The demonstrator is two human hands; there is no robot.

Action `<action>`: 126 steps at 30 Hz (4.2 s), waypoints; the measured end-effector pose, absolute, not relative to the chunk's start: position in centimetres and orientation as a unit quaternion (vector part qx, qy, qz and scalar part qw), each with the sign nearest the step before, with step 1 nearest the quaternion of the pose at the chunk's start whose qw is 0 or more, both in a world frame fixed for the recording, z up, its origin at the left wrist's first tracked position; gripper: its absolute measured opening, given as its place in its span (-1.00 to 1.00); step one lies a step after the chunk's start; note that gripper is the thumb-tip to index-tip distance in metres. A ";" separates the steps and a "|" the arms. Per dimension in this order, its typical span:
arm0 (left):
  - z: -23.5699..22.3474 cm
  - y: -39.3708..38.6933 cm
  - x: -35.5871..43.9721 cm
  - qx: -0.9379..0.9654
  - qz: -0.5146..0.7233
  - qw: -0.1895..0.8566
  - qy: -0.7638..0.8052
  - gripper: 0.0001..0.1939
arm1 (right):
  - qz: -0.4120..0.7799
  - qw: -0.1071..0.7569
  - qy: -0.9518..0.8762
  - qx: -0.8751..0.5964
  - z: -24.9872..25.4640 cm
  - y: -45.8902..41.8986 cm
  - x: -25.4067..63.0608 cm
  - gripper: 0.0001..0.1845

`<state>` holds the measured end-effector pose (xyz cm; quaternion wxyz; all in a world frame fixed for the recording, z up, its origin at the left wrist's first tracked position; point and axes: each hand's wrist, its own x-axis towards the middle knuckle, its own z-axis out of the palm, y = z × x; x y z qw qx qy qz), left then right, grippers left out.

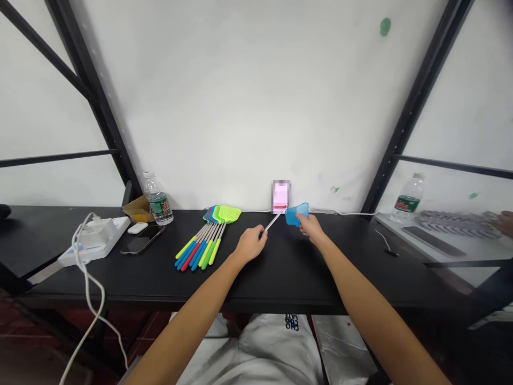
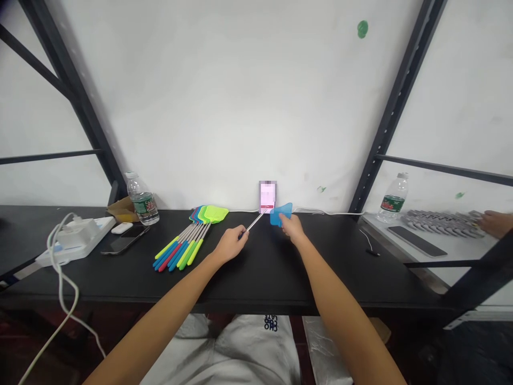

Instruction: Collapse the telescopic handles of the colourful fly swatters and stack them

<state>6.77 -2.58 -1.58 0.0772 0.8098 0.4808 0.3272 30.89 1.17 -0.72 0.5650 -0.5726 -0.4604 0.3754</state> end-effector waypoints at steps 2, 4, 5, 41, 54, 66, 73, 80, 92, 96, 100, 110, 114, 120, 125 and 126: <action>-1.6 -2.7 6.8 0.818 0.324 0.078 0.469 -0.74 | 0.369 0.628 -0.429 -0.534 -0.3 1.0 31.0 -0.72; -1.5 -2.8 6.8 0.826 0.319 0.080 0.458 -0.74 | 0.370 0.661 -0.424 -0.496 0.1 0.9 30.9 -0.71; -1.5 -2.8 6.8 0.828 0.317 0.082 0.455 -0.74 | 0.373 0.671 -0.426 -0.479 0.3 0.9 30.9 -0.69; -1.6 -3.4 7.0 0.854 0.301 0.072 0.417 -0.72 | 0.461 0.648 -0.437 -0.420 -0.3 1.2 30.8 -0.62; -1.6 -3.4 7.0 0.851 0.294 0.059 0.431 -0.72 | 0.491 0.634 -0.451 -0.392 -0.5 1.0 30.4 -0.59; -1.8 -3.4 6.9 0.851 0.295 0.031 0.433 -0.74 | 0.464 0.637 -0.447 -0.422 -0.7 1.0 30.1 -0.65; -1.8 -3.3 7.0 0.852 0.302 0.033 0.426 -0.74 | 0.464 0.636 -0.456 -0.416 -0.9 1.0 30.0 -0.63; -1.7 -3.4 7.3 0.854 0.305 0.037 0.419 -0.73 | 0.459 0.602 -0.503 -0.418 -1.3 0.8 28.3 -0.53; -1.5 -3.2 8.1 0.852 0.334 0.080 0.395 -0.72 | 0.444 0.629 -0.507 -0.389 -0.4 0.5 28.3 -0.49; -1.5 -3.0 8.3 0.852 0.331 0.075 0.399 -0.71 | 0.448 0.624 -0.502 -0.398 -0.4 1.0 29.0 -0.48; -1.5 -3.0 8.4 0.855 0.320 0.061 0.405 -0.71 | 0.452 0.620 -0.494 -0.409 -0.6 1.5 29.9 -0.48; -1.6 -2.9 8.1 0.858 0.308 0.073 0.403 -0.71 | 0.462 0.603 -0.493 -0.424 -0.7 1.6 30.6 -0.50; -1.5 -2.7 8.1 0.857 0.323 0.098 0.390 -0.71 | 0.461 0.607 -0.493 -0.418 -0.8 1.9 30.9 -0.48; -1.4 -2.4 8.1 0.865 0.327 0.144 0.353 -0.68 | 0.463 0.618 -0.484 -0.412 -0.9 2.3 32.2 -0.49; -1.4 -2.3 7.7 0.866 0.316 0.155 0.354 -0.67 | 0.460 0.623 -0.478 -0.415 -0.6 2.1 33.4 -0.49; -1.4 -2.3 7.6 0.867 0.313 0.155 0.355 -0.66 | 0.459 0.624 -0.479 -0.414 -0.6 2.1 33.6 -0.49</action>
